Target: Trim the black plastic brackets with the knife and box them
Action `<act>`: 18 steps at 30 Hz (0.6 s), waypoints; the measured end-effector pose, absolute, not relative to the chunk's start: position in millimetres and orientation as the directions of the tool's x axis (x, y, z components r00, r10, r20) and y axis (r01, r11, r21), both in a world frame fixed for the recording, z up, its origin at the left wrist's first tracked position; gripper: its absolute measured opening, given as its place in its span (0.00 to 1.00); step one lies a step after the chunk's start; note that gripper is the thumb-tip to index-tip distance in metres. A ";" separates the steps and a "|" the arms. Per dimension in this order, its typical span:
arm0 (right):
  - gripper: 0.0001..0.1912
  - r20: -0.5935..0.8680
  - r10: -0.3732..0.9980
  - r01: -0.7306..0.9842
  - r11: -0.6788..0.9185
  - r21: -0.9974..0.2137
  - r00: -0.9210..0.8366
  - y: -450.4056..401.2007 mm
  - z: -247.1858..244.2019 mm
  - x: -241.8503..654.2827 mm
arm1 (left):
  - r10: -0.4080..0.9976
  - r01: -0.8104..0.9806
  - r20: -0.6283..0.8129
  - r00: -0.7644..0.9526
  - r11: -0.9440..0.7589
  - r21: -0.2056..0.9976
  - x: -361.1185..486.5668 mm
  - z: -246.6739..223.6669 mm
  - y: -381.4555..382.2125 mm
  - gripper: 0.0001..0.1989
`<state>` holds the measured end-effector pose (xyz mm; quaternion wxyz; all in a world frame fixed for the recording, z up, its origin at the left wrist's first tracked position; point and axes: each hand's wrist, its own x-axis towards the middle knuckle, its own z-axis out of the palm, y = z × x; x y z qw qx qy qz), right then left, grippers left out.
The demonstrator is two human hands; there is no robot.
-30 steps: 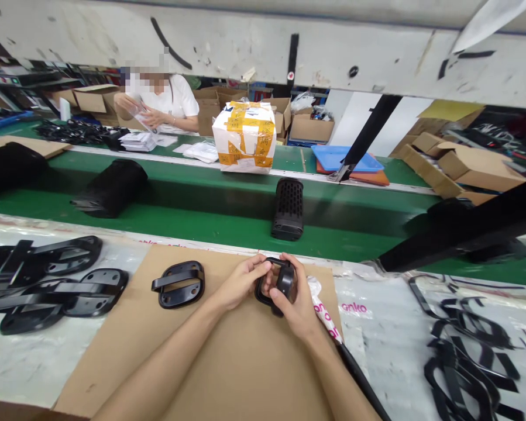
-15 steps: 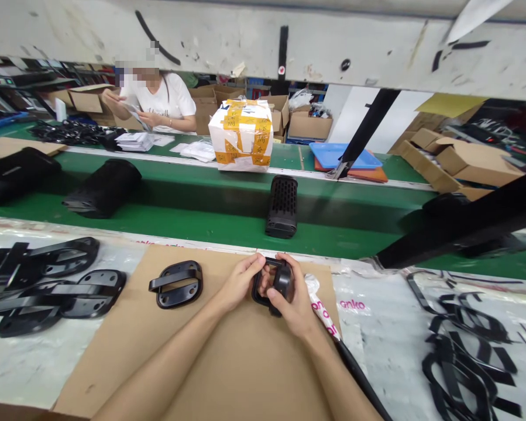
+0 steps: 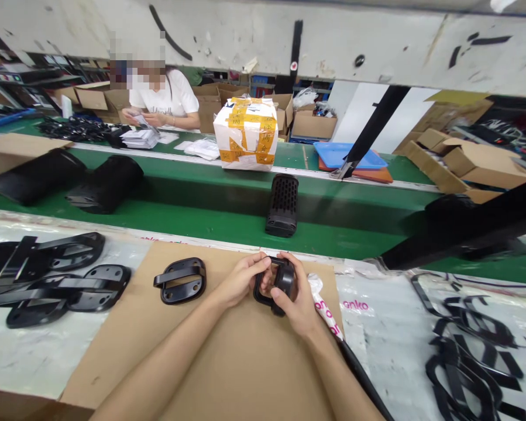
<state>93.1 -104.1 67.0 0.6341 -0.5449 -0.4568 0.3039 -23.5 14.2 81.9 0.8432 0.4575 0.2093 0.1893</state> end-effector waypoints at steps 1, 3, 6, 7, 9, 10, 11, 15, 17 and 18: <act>0.36 0.254 0.887 0.102 0.232 -0.967 0.386 -104.3 69.5 93.0 | 0.459 -0.115 -0.212 0.863 0.587 0.802 -24.2 84.4 14.5 0.21; 0.36 0.268 0.891 0.109 0.245 -0.963 0.366 -104.5 72.8 92.9 | 0.356 -0.066 -0.274 0.894 0.708 0.703 -25.2 87.9 15.7 0.24; 0.37 0.283 0.893 0.153 0.244 -0.958 0.349 -104.8 73.2 93.1 | 0.240 0.010 -0.337 0.910 0.801 0.598 -26.3 88.5 18.3 0.26; 0.37 0.288 0.892 0.166 0.244 -0.956 0.349 -104.9 72.6 93.3 | 0.223 0.021 -0.348 0.911 0.816 0.578 -26.5 87.8 19.2 0.25; 0.37 0.287 0.893 0.172 0.240 -0.955 0.347 -104.8 71.0 93.6 | 0.226 0.010 -0.359 0.906 0.835 0.551 -26.4 86.2 20.3 0.24; 0.37 0.284 0.894 0.168 0.238 -0.957 0.347 -104.6 70.4 93.7 | 0.246 -0.010 -0.365 0.898 0.840 0.542 -26.1 85.6 20.4 0.23; 0.37 0.282 0.894 0.161 0.239 -0.958 0.347 -104.3 70.1 93.9 | 0.272 -0.031 -0.375 0.886 0.843 0.536 -25.5 85.3 20.0 0.22; 0.36 0.280 0.896 0.119 0.254 -0.960 0.344 -102.7 71.5 94.5 | 0.360 -0.081 -0.433 0.827 0.838 0.540 -21.9 88.2 15.3 0.22; 0.36 0.274 0.897 0.104 0.253 -0.962 0.348 -102.1 72.2 94.8 | 0.384 -0.081 -0.429 0.818 0.814 0.575 -20.6 90.4 13.2 0.22; 0.36 0.268 0.897 0.097 0.249 -0.964 0.352 -102.0 71.9 95.0 | 0.400 -0.081 -0.415 0.817 0.792 0.605 -20.4 91.0 12.6 0.23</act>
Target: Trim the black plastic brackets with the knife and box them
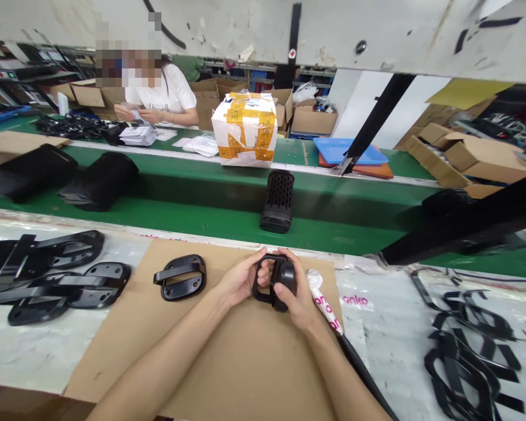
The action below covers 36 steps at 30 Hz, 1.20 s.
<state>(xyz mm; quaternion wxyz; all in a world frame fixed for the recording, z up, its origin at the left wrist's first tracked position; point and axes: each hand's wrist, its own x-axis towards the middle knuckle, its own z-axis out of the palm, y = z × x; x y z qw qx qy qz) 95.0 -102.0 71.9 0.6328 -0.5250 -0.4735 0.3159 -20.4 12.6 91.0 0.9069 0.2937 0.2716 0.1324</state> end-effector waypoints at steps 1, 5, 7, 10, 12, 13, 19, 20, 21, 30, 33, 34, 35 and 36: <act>0.37 0.264 0.896 0.092 0.247 -0.965 0.358 -102.0 71.0 95.3 | 0.419 -0.080 -0.393 0.818 0.761 0.643 -20.3 91.1 12.4 0.23; 0.37 0.286 0.830 0.104 0.270 -0.957 0.479 -103.1 63.7 96.9 | 0.471 -0.078 -0.303 0.829 0.633 0.770 -21.9 86.4 13.6 0.26; 0.38 0.284 0.756 0.098 0.281 -0.955 0.590 -103.3 61.1 97.6 | 0.435 -0.047 -0.300 0.849 0.628 0.777 -22.9 82.6 13.6 0.26; 0.39 0.232 0.670 0.005 0.323 -0.946 0.706 -102.1 61.4 97.7 | 0.370 -0.026 -0.276 0.887 0.637 0.770 -22.6 76.9 9.7 0.22; 0.38 0.209 0.634 -0.049 0.365 -0.930 0.745 -100.9 62.1 97.6 | 0.343 -0.050 -0.259 0.903 0.682 0.730 -20.4 72.8 4.4 0.21; 0.37 0.213 0.614 -0.048 0.380 -0.924 0.760 -100.4 61.7 97.8 | 0.328 -0.061 -0.264 0.907 0.722 0.689 -19.0 70.6 1.3 0.20; 0.38 0.307 0.560 0.122 0.344 -0.931 0.769 -101.1 53.2 101.0 | 0.276 -0.107 -0.305 0.912 0.875 0.472 -14.9 66.0 -10.0 0.21; 0.38 0.307 0.579 0.114 0.346 -0.931 0.755 -101.5 52.6 100.5 | 0.290 -0.121 -0.292 0.911 0.868 0.482 -15.7 67.7 -9.4 0.21; 0.38 0.305 0.600 0.101 0.349 -0.931 0.739 -101.8 52.6 99.6 | 0.303 -0.133 -0.273 0.913 0.854 0.503 -16.8 69.8 -8.1 0.20; 0.40 0.452 0.652 0.267 0.369 -0.890 0.609 -104.8 65.9 107.3 | 0.297 -0.012 -0.196 0.935 0.576 0.817 -29.5 76.5 19.7 0.21; 0.38 0.543 0.674 0.466 0.319 -0.825 0.501 -106.6 67.8 109.0 | 0.404 -0.061 -0.095 0.910 0.356 0.932 -30.2 76.7 25.1 0.20; 0.39 0.552 0.699 0.527 0.288 -0.799 0.455 -106.8 67.0 107.2 | 0.446 -0.102 -0.055 0.893 0.321 0.942 -29.1 76.2 25.1 0.21; 0.40 0.543 0.732 0.576 0.252 -0.777 0.412 -106.8 65.8 104.4 | 0.491 -0.143 -0.030 0.871 0.311 0.940 -27.3 75.2 24.2 0.22; 0.42 0.517 0.769 0.610 0.215 -0.763 0.376 -106.4 64.5 101.1 | 0.538 -0.175 -0.026 0.843 0.320 0.931 -25.2 73.7 22.9 0.23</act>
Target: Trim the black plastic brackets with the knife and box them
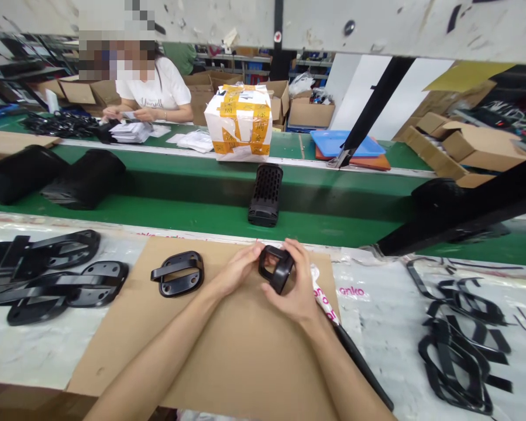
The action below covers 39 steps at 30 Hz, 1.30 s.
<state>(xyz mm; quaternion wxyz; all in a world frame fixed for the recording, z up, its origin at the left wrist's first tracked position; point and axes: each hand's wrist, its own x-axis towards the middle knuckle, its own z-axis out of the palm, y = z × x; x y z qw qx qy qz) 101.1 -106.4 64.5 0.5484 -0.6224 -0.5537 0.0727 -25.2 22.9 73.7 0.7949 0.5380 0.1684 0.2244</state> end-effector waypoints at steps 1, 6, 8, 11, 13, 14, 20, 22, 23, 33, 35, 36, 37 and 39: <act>0.44 0.474 0.812 0.629 0.177 -0.757 0.342 -105.8 63.6 98.0 | 0.585 -0.193 -0.044 0.810 0.336 0.922 -23.0 71.8 21.3 0.25; 0.49 0.334 0.918 0.659 0.119 -0.743 0.212 -108.7 82.1 106.6 | 0.802 -0.126 -0.101 0.588 0.214 0.969 -19.9 65.8 21.3 0.26; 0.34 0.314 0.913 0.664 0.066 -0.745 0.261 -120.0 97.9 124.4 | 0.850 -0.096 -0.028 0.527 0.092 0.991 -22.8 67.2 25.7 0.26; 0.16 0.034 0.892 0.636 -0.294 -0.713 0.451 -152.6 111.0 153.3 | 0.839 -0.088 0.045 0.543 0.003 0.996 -26.5 68.8 31.9 0.26; 0.18 -0.198 0.847 0.641 -0.509 -0.575 0.494 -179.3 107.4 165.4 | 0.783 -0.097 0.051 0.620 0.012 0.995 -26.7 67.2 33.6 0.27; 0.19 -0.259 0.829 0.658 -0.553 -0.511 0.495 -191.7 102.7 168.3 | 0.745 -0.100 0.044 0.666 0.031 0.995 -26.1 65.7 33.5 0.27; 0.18 -0.327 0.825 0.559 -0.556 -0.616 0.460 -219.9 85.6 151.3 | 0.601 -0.078 -0.007 0.799 0.114 0.990 -21.8 60.7 19.8 0.28; 0.21 -0.417 0.809 0.270 -0.546 -0.793 0.414 -213.7 88.3 134.7 | 0.626 -0.094 0.032 0.779 0.066 0.993 -20.9 61.3 12.0 0.27; 0.22 -0.462 0.798 0.103 -0.535 -0.838 0.386 -209.7 89.1 124.9 | 0.641 -0.105 0.051 0.765 0.046 0.993 -20.3 61.3 8.1 0.27; 0.40 -0.603 0.696 -0.270 -0.540 -0.797 0.390 -196.3 76.5 77.1 | 0.561 -0.120 0.036 0.827 0.114 0.986 -20.3 61.4 7.2 0.27; 0.39 -0.591 0.687 -0.247 -0.540 -0.805 0.424 -198.9 78.4 76.1 | 0.559 -0.112 0.027 0.829 0.118 0.987 -21.0 62.8 7.5 0.28; 0.39 -0.581 0.684 -0.240 -0.534 -0.810 0.441 -200.1 78.6 75.0 | 0.580 -0.111 0.020 0.814 0.121 0.986 -20.8 62.9 5.6 0.29; 0.40 -0.574 0.682 -0.239 -0.528 -0.815 0.452 -201.3 78.2 74.1 | 0.606 -0.114 0.017 0.795 0.122 0.986 -20.3 62.7 2.7 0.28; 0.39 -0.581 0.686 -0.255 -0.525 -0.812 0.438 -203.9 77.0 74.0 | 0.642 -0.120 0.019 0.767 0.114 0.986 -18.5 61.7 -4.7 0.28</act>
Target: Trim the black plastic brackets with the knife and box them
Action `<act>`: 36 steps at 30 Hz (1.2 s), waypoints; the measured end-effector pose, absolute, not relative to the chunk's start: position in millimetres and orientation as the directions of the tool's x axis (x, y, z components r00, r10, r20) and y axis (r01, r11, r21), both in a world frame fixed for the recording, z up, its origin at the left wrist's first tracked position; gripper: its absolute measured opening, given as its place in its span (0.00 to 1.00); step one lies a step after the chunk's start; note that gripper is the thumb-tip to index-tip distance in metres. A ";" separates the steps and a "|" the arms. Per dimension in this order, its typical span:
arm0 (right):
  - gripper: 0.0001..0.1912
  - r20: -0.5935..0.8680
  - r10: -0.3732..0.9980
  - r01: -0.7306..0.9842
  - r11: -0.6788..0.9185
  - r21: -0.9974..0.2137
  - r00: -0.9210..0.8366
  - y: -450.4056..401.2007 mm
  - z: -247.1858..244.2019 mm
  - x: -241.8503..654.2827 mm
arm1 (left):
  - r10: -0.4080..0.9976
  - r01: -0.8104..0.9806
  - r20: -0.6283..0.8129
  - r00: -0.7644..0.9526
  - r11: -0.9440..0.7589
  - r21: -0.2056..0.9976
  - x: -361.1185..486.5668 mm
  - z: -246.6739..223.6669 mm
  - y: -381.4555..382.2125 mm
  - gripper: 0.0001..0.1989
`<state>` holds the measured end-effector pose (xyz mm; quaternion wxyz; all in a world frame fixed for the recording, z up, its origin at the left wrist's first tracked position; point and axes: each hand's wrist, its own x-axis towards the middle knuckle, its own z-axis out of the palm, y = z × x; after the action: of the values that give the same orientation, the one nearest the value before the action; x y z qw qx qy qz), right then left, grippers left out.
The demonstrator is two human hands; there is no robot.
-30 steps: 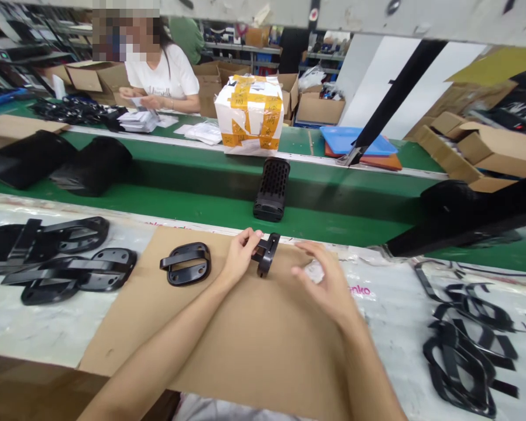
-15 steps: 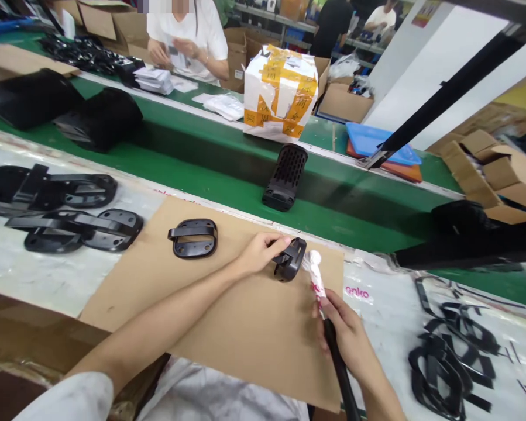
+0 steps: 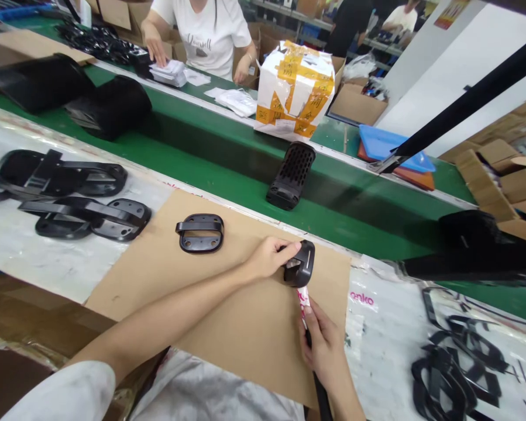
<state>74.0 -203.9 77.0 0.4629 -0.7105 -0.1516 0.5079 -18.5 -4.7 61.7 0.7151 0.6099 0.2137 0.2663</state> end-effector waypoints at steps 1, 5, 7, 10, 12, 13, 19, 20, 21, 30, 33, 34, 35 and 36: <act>0.38 -0.593 0.685 -0.271 -0.529 -0.804 0.423 -205.8 77.3 75.2 | 0.650 -0.123 0.024 0.759 0.107 0.987 -17.7 61.1 -8.1 0.27; 0.32 -0.571 0.669 -0.337 -0.460 -0.821 0.476 -214.2 87.1 80.1 | 0.667 -0.115 0.025 0.745 0.091 0.989 -15.6 59.7 -14.0 0.26; 0.28 -0.461 0.649 -0.331 -0.321 -0.887 0.606 -215.2 90.8 75.8 | 0.675 -0.107 0.017 0.738 0.091 0.990 -15.6 60.0 -13.4 0.26; 0.31 -0.448 0.632 -0.339 -0.295 -0.893 0.632 -211.0 85.7 63.7 | 0.698 -0.109 0.024 0.716 0.077 0.991 -16.3 61.5 -12.8 0.27; 0.37 -0.577 0.643 -0.360 -0.450 -0.817 0.504 -208.5 80.5 59.6 | 0.707 -0.114 0.032 0.706 0.069 0.991 -16.5 62.6 -13.2 0.27; 0.39 -0.626 0.636 -0.353 -0.517 -0.780 0.452 -208.3 79.6 59.7 | 0.711 -0.114 0.030 0.702 0.070 0.991 -16.5 63.1 -13.6 0.27; 0.34 -0.501 0.635 -0.331 -0.377 -0.865 0.588 -213.0 85.0 64.4 | 0.707 -0.084 0.007 0.707 0.074 0.994 -15.3 63.0 -14.7 0.26; 0.37 -0.516 0.637 -0.347 -0.382 -0.857 0.573 -212.3 83.2 63.7 | 0.701 -0.086 0.015 0.713 0.066 0.994 -15.3 62.6 -14.4 0.26; 0.40 -0.555 0.639 -0.365 -0.418 -0.832 0.533 -211.3 80.9 63.2 | 0.697 -0.089 0.023 0.716 0.060 0.994 -15.4 62.2 -14.0 0.26; 0.40 -0.527 0.640 -0.356 -0.389 -0.850 0.559 -209.0 83.5 60.3 | 0.702 -0.086 0.006 0.712 0.078 0.993 -15.6 60.3 -10.3 0.25; 0.44 -0.660 0.646 -0.339 -0.566 -0.752 0.384 -205.5 77.6 62.3 | 0.707 -0.135 0.006 0.708 0.126 0.983 -13.8 59.9 -6.7 0.25; 0.43 -0.670 0.651 -0.319 -0.590 -0.742 0.357 -204.7 77.0 65.2 | 0.714 -0.157 -0.023 0.699 0.185 0.970 -13.5 60.1 -3.9 0.26; 0.41 -0.649 0.664 -0.302 -0.575 -0.761 0.372 -204.3 77.7 68.7 | 0.717 -0.181 -0.070 0.694 0.268 0.946 -13.6 60.7 -0.1 0.27; 0.38 -0.603 0.678 -0.285 -0.532 -0.797 0.421 -204.3 79.7 72.4 | 0.706 -0.205 -0.128 0.697 0.367 0.907 -14.2 61.8 4.5 0.28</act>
<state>72.4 -204.3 79.7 0.4633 -0.7041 -0.1394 0.5197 -14.2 4.5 61.8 0.7850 0.4819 0.2596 0.2900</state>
